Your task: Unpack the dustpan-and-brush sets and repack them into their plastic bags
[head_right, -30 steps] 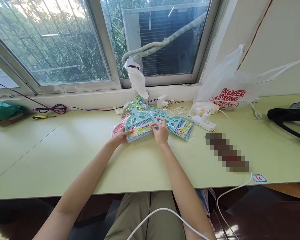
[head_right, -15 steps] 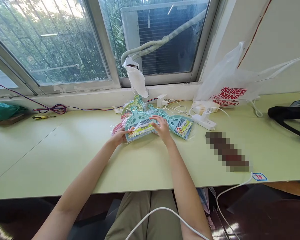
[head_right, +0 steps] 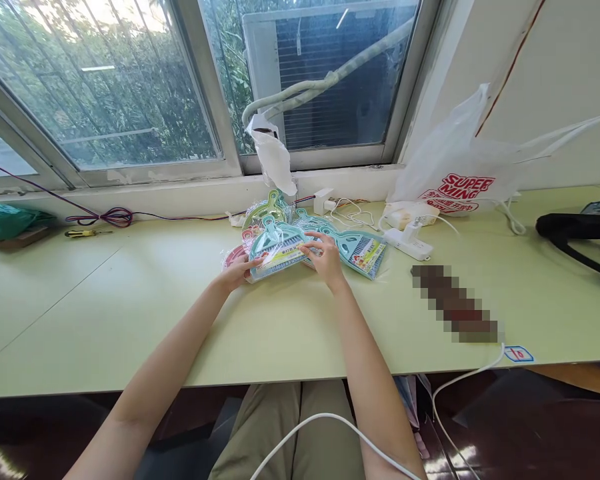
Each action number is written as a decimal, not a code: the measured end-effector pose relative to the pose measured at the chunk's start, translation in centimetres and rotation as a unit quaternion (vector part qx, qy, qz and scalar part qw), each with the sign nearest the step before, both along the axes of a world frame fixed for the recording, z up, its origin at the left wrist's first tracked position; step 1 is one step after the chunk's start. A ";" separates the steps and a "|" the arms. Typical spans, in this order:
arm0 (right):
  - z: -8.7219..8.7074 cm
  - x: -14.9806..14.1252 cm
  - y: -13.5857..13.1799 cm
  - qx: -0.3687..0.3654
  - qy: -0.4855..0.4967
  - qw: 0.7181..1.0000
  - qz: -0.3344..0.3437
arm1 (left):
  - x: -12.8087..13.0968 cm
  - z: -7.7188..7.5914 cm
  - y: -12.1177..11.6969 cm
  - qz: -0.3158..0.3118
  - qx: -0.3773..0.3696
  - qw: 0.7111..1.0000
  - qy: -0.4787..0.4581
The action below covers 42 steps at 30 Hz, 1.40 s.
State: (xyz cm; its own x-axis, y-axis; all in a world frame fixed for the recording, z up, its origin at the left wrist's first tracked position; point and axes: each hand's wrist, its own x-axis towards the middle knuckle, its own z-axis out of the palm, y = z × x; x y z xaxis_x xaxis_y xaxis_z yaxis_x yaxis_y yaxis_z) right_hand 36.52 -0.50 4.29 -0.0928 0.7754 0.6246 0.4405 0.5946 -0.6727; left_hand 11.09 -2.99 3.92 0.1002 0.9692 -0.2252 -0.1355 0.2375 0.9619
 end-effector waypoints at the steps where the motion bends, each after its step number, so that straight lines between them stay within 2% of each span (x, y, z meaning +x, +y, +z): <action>1: 0.0 -0.1 0.0 0.001 -0.014 1.000 -0.011 | 0.1 0.0 0.0 -0.003 0.002 1.000 0.016; 9: -0.8 -0.3 -0.2 0.023 -0.103 0.992 -0.076 | 1.2 0.3 -0.7 -0.040 0.083 0.994 0.064; 13: -0.9 -0.4 -0.4 0.035 -0.114 0.989 -0.093 | 1.3 0.5 -1.0 -0.060 0.131 0.986 0.088; 17: -1.0 -0.6 -0.6 0.058 -0.115 0.985 -0.113 | 1.1 0.7 -1.1 -0.060 0.145 0.983 0.096; 22: -1.1 -0.8 -0.4 0.086 -0.088 0.982 -0.143 | 1.0 0.8 -1.2 -0.089 0.160 0.980 0.073; 25: -1.1 -0.6 -0.2 0.085 -0.052 0.988 -0.121 | 1.1 0.8 -1.3 -0.089 0.168 0.979 0.071; 30: -1.0 -0.6 -0.1 0.048 -0.003 0.998 -0.029 | 1.1 1.3 -1.4 -0.088 0.170 0.979 0.066; 33: -1.0 -0.8 -0.2 0.033 0.025 0.999 -0.009 | 1.1 1.5 -1.5 -0.088 0.183 0.977 0.065; 36: -1.1 -0.8 -0.1 -0.025 0.081 0.996 0.010 | 1.0 1.7 -1.6 -0.094 0.193 0.974 0.067; 38: -1.1 -0.6 0.0 -0.131 0.133 0.981 0.048 | 1.0 1.7 -1.6 -0.100 0.196 0.973 0.069; 40: -1.1 -0.4 0.0 -0.256 0.184 0.944 0.100 | 1.0 1.5 -1.6 -0.105 0.190 0.974 0.073; 42: -0.9 -0.2 -0.1 -0.335 0.225 0.905 0.132 | 1.0 1.2 -1.6 -0.109 0.178 0.975 0.075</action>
